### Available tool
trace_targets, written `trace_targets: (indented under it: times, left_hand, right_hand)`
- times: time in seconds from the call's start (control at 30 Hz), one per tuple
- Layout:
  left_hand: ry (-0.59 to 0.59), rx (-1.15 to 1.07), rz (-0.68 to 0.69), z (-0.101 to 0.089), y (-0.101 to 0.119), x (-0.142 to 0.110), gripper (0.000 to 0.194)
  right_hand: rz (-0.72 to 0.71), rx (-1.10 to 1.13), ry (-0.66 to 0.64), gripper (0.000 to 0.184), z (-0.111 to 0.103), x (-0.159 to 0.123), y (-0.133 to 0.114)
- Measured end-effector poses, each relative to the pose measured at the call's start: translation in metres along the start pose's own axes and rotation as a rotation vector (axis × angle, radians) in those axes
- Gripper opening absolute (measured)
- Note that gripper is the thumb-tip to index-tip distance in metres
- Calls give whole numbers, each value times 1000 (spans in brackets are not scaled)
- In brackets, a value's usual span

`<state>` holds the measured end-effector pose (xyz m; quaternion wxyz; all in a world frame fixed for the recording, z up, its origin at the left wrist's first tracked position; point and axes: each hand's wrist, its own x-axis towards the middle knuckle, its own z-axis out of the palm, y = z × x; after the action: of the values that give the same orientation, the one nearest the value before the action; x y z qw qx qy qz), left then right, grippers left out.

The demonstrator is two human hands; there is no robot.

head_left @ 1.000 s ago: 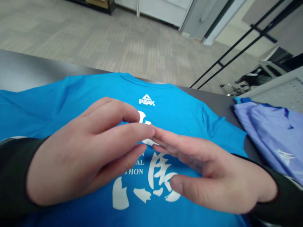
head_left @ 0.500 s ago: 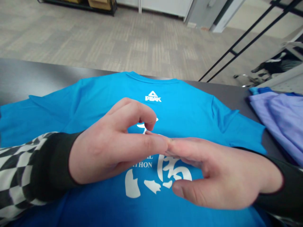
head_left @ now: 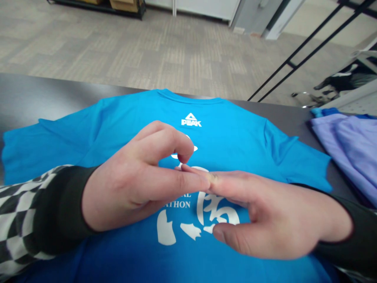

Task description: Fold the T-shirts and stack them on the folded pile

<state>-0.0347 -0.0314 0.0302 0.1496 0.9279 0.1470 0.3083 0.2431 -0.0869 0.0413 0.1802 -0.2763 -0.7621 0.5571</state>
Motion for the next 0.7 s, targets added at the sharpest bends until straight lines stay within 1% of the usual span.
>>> trace_targets:
  times: [0.13,0.23,0.27,0.33,0.43,0.6,0.7]
  left_hand:
    - [-23,68,-56,0,8,-3,25]
    - [-10,119,-82,0,15,-5,19]
    - [-17,132,-65,0,17,-5,19]
    - [-48,151,-24,-1,18,-4,26]
    - [-74,144,-4,-3,16,-1,34]
    - [-88,132,37,-4,12,5,29]
    - [-117,140,52,-3,10,7,31]
  right_hand:
    - [-6,-20,7,83,0,-1,1]
    - [0,-30,17,88,1,-3,2]
    - [-3,-28,19,89,1,-3,3]
    - [-26,-24,32,90,3,-4,4]
    - [-64,-29,46,89,5,-4,6]
    - [-71,-30,23,87,5,-2,5]
    - [-46,-18,20,85,4,-2,3]
